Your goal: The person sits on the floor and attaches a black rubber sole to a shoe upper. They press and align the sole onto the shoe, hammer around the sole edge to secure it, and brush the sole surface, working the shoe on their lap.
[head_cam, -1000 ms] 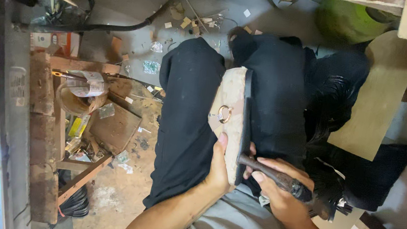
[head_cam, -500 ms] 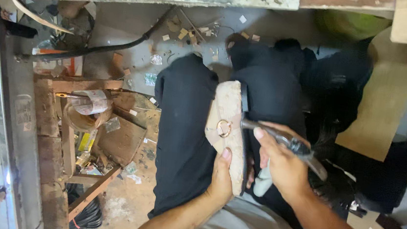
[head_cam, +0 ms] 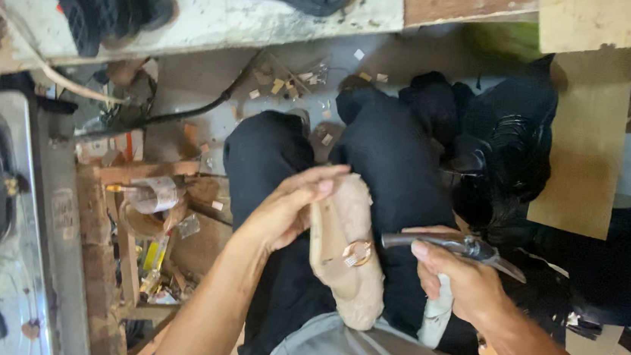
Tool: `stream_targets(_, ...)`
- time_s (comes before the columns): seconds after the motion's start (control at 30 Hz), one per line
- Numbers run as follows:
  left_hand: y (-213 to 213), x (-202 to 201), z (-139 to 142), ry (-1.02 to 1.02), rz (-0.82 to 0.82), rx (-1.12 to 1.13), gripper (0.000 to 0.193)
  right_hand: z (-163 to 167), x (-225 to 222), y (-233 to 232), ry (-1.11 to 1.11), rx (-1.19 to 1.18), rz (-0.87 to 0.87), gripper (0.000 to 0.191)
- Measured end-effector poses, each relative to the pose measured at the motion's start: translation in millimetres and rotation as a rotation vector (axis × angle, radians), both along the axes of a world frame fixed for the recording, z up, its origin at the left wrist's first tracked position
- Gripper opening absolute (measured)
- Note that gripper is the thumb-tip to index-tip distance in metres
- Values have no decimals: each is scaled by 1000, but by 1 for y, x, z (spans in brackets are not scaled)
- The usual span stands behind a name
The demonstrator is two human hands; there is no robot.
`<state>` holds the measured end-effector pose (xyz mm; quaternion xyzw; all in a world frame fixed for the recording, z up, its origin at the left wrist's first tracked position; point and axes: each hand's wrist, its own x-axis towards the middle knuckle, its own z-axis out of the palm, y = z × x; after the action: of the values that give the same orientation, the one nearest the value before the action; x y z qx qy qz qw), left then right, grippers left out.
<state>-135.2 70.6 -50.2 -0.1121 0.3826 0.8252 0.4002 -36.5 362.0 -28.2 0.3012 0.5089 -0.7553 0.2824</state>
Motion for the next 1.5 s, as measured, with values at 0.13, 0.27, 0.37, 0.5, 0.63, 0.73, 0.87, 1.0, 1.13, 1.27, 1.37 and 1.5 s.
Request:
stream_targets(0.13, 7, 2, -1, -100, 133, 118, 50, 0, -12, 4, -50, 23, -48, 31)
stream_targets(0.27, 12, -4, -5, -38, 125, 15, 36, 9, -24, -7, -64, 32, 37, 29)
stream_targets(0.37, 13, -7, -14, -83, 90, 13, 32, 21, -31, -22, 134, 129, 70, 30)
stream_targets(0.5, 22, -6, -30, 81, 84, -150, 26, 34, -37, -34, 256, 389, 343, 31)
stream_targets(0.63, 30, -5, -41, 163, 31, -318, 19, 23, -47, -28, 424, 491, 576, 33)
stream_targets(0.73, 29, -8, -40, 251, 9, -309, 17, 11, -53, -8, 109, 274, 512, 34)
stream_targets(0.87, 27, -12, -35, 199, -4, -151, 21, 8, -52, 7, 93, 9, 334, 36)
stream_targets(1.0, 28, -9, -35, 187, -32, -168, 19, 20, -49, -7, 175, 63, 158, 38)
stream_targets(1.13, 29, -7, -39, 144, -79, -184, 20, 31, -68, -17, 21, 299, 366, 41)
stream_targets(1.27, 30, -18, -33, 213, -58, -218, 18, 32, -99, -11, -221, 358, 537, 41)
stream_targets(1.37, 27, -32, -19, 280, -16, -177, 19, 33, -106, -11, -56, 207, 361, 38)
stream_targets(1.5, 12, -32, 16, 365, 18, -12, 31, 45, -85, -14, 272, 18, 312, 38)
